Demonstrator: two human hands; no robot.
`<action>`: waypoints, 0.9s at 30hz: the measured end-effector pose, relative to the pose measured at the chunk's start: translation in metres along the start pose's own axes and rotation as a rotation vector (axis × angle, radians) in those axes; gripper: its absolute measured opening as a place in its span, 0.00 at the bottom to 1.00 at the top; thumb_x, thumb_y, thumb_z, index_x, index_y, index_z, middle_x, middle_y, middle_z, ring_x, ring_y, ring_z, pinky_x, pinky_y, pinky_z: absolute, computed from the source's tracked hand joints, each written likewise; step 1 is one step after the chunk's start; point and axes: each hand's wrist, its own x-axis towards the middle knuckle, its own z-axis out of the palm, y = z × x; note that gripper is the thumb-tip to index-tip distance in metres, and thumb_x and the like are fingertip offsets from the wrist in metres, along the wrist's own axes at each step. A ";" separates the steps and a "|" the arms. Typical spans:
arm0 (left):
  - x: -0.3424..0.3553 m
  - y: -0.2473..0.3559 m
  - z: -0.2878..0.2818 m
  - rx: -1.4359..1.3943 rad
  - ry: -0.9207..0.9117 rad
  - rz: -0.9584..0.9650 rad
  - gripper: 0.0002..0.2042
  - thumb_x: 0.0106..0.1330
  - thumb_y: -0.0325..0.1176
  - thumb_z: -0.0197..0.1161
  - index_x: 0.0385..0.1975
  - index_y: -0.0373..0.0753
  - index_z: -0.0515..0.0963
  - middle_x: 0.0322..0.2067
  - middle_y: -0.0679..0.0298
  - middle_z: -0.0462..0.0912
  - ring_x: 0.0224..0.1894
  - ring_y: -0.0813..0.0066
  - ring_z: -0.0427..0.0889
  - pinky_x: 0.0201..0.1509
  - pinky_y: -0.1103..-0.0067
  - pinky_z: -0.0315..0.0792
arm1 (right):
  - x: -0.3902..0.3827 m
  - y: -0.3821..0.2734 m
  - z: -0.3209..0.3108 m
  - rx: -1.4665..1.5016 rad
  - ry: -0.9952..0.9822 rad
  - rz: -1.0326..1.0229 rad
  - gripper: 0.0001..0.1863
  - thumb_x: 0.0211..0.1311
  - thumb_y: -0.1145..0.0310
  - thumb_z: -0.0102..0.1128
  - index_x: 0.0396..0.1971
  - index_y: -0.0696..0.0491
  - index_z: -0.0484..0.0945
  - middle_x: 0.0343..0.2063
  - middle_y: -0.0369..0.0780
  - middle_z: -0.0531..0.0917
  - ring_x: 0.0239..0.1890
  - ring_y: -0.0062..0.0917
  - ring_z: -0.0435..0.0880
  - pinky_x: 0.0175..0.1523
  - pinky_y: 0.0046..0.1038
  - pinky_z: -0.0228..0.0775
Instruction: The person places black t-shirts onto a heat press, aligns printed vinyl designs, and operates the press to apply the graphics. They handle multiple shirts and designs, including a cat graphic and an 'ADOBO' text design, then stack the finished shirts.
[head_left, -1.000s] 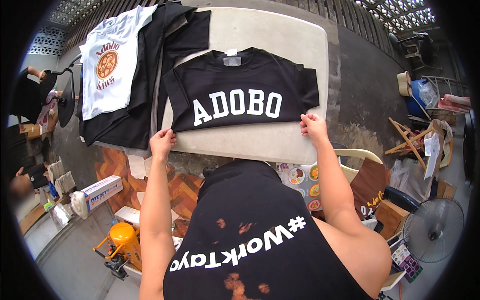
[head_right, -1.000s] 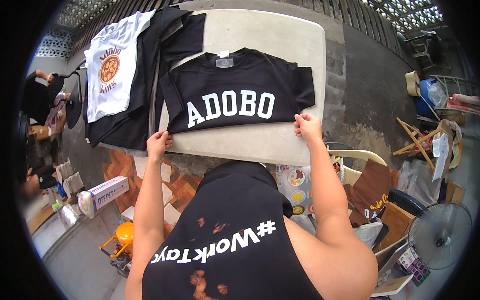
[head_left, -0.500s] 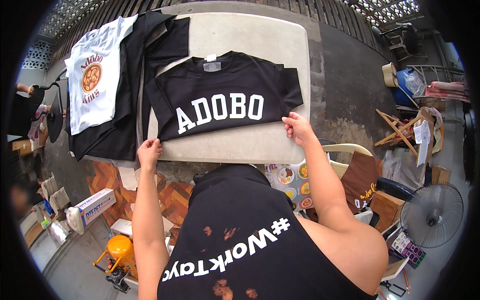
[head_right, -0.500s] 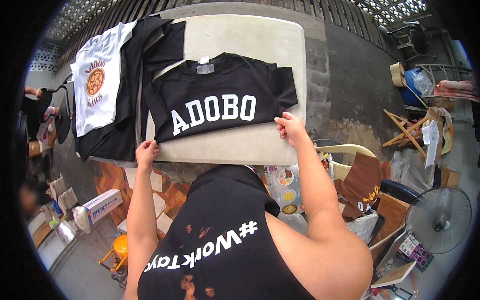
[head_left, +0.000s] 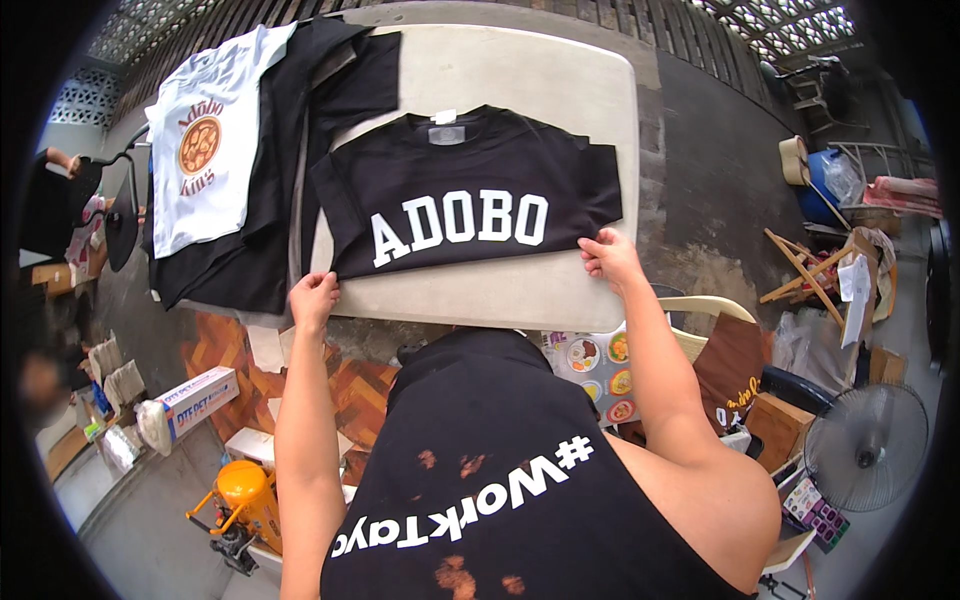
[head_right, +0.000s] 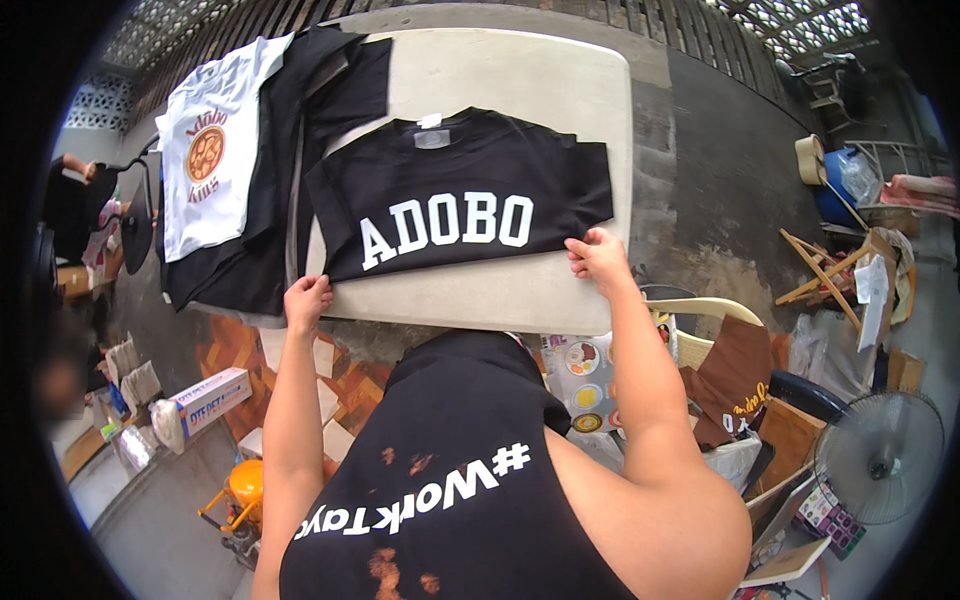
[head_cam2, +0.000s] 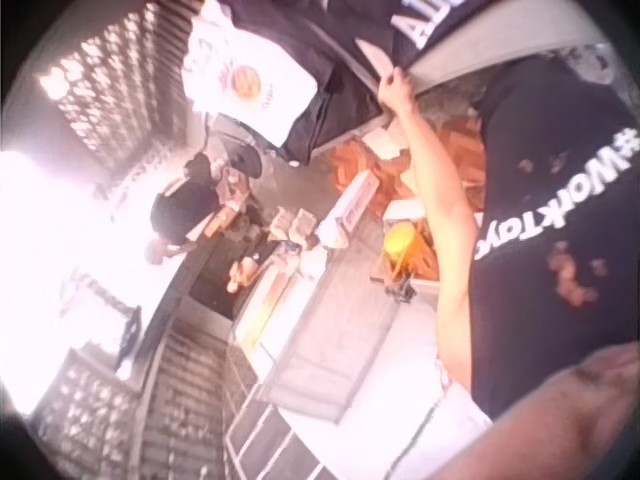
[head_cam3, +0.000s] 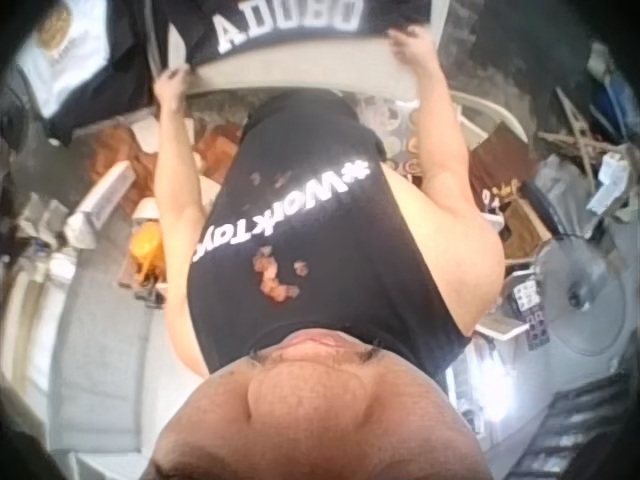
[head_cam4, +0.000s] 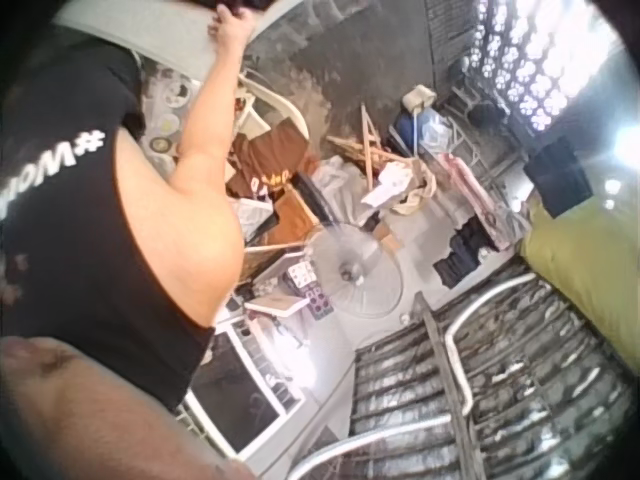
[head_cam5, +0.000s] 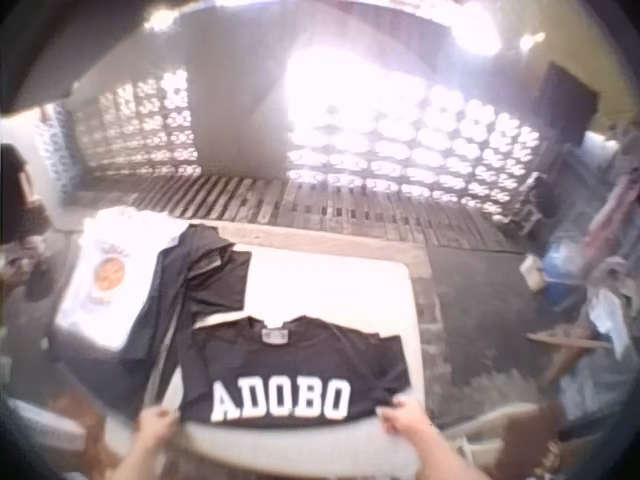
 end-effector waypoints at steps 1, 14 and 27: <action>0.002 -0.004 -0.002 -0.012 -0.013 0.006 0.07 0.71 0.30 0.67 0.38 0.31 0.81 0.28 0.66 0.82 0.24 0.84 0.77 0.27 0.86 0.71 | 0.001 0.004 0.002 0.060 -0.008 -0.009 0.15 0.63 0.64 0.73 0.40 0.55 0.75 0.27 0.37 0.84 0.20 0.18 0.80 0.26 0.24 0.75; -0.001 0.000 0.006 0.313 0.169 0.056 0.13 0.64 0.37 0.73 0.40 0.34 0.84 0.33 0.64 0.87 0.29 0.77 0.84 0.33 0.75 0.77 | 0.001 0.007 0.004 -0.438 0.238 -0.209 0.12 0.61 0.62 0.72 0.30 0.53 0.78 0.25 0.38 0.83 0.23 0.28 0.82 0.30 0.32 0.74; -0.080 0.004 0.152 1.305 -0.238 1.137 0.38 0.66 0.53 0.59 0.76 0.49 0.60 0.78 0.63 0.54 0.81 0.53 0.45 0.80 0.46 0.38 | -0.060 0.042 0.183 -1.138 0.105 -1.107 0.38 0.68 0.45 0.55 0.74 0.46 0.64 0.77 0.45 0.56 0.80 0.45 0.45 0.78 0.61 0.27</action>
